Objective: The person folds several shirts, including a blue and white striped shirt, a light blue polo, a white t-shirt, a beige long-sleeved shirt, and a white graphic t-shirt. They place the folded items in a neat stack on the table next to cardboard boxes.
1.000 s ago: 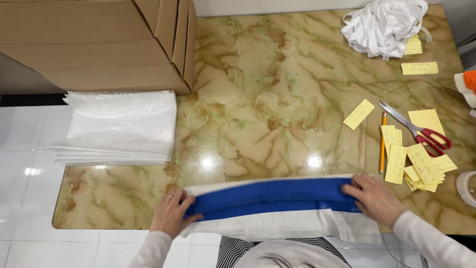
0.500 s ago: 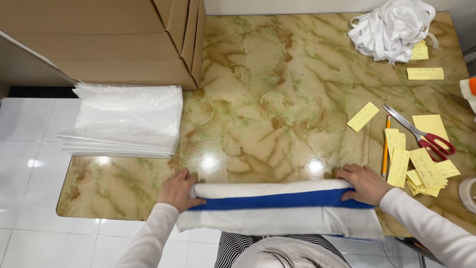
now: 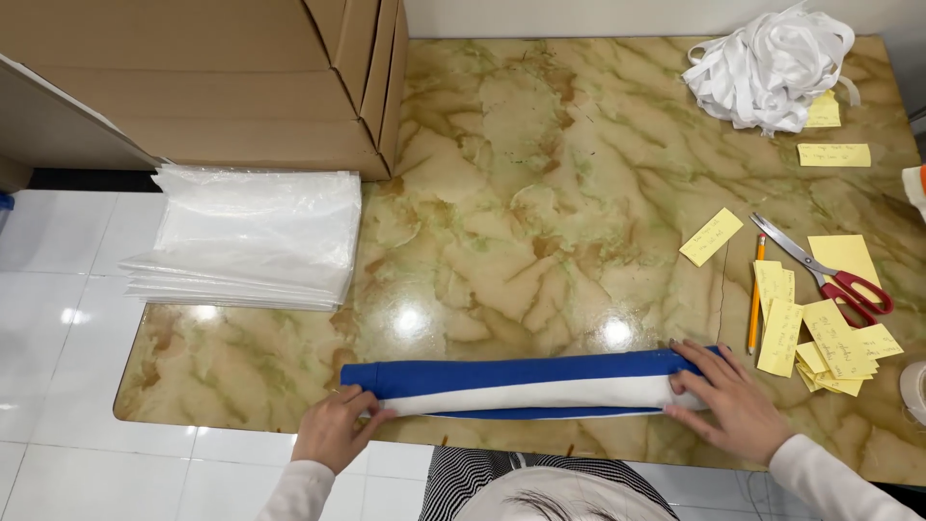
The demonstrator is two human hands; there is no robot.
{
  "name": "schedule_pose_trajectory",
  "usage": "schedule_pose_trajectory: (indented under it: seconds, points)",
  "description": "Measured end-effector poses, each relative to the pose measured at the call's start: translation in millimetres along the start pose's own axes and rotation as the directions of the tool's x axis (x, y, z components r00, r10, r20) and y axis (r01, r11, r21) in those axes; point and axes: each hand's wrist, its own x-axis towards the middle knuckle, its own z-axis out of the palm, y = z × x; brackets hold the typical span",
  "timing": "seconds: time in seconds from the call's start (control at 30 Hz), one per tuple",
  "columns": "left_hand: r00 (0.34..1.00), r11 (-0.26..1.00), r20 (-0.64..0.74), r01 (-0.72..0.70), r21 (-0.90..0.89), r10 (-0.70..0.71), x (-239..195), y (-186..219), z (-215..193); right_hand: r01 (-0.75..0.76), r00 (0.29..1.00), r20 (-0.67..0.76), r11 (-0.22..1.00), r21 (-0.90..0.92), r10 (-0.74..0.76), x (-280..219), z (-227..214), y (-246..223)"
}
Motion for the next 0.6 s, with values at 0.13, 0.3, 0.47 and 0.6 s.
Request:
schedule_pose_trajectory:
  seconds: [0.13,0.3,0.47,0.6]
  points:
    - [0.998,1.0,-0.054,-0.023,0.013,0.024,33.8,10.9,-4.8,-0.198,0.978,0.061,0.98,-0.013,0.198,21.1,7.0,14.9]
    - [0.973,0.963,0.222,0.005,0.271,-0.068,74.1,14.6,-2.7,0.014,0.997,0.077,1.0,-0.008,-0.014,36.3,5.4,-14.6]
    - [0.891,0.942,0.408,0.061,0.331,-0.201,84.3,19.0,-13.5,0.048,0.998,-0.057,0.913,0.405,-0.027,65.8,4.6,-118.8]
    - [0.826,0.92,0.528,-0.031,0.392,-0.197,97.0,29.5,-29.7,-0.257,0.942,0.106,0.484,0.837,0.317,101.3,13.6,-219.7]
